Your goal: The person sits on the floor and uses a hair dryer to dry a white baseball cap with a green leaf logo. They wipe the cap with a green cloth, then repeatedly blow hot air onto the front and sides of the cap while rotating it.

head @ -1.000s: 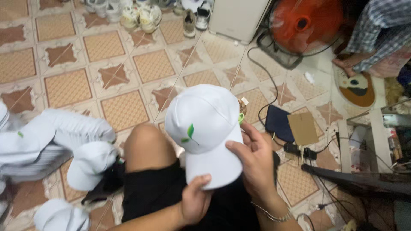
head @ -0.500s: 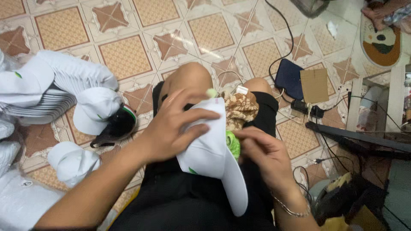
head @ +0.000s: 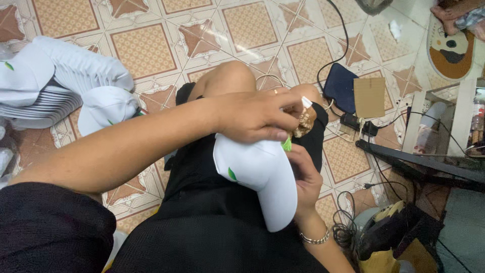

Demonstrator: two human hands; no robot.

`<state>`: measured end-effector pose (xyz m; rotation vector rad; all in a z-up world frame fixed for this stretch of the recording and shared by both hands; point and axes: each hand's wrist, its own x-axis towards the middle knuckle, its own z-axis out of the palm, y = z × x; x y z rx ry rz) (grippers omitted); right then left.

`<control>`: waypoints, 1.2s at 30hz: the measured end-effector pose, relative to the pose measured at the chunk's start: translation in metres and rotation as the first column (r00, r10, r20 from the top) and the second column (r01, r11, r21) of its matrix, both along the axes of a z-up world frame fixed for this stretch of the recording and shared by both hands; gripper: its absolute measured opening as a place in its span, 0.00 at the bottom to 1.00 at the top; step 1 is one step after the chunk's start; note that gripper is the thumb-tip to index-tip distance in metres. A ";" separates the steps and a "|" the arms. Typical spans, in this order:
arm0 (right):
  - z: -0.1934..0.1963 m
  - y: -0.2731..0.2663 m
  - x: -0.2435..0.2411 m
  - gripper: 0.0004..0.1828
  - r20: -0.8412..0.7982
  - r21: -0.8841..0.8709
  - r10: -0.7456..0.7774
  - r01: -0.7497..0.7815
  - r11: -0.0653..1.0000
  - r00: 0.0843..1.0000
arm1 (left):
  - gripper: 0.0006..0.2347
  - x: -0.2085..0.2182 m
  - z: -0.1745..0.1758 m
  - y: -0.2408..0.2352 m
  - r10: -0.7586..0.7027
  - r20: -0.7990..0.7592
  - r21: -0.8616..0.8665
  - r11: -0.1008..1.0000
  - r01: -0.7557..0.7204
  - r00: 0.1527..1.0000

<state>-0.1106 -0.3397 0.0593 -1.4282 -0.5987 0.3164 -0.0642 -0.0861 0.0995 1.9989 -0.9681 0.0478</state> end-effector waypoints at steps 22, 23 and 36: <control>0.018 0.019 0.015 0.16 0.334 -0.150 0.353 -0.321 0.935 0.874 | 0.09 0.000 -0.002 -0.008 -0.226 -0.328 -0.292 0.948 0.129 0.917; 0.014 0.020 0.013 0.17 0.310 -0.135 0.300 -0.271 0.953 0.902 | 0.09 0.000 -0.004 -0.007 -0.216 -0.326 -0.281 0.952 0.124 0.920; -0.006 0.007 0.011 0.15 0.280 -0.205 0.212 -0.158 0.966 0.936 | 0.10 0.004 -0.011 -0.017 -0.193 -0.283 -0.212 0.968 0.135 0.939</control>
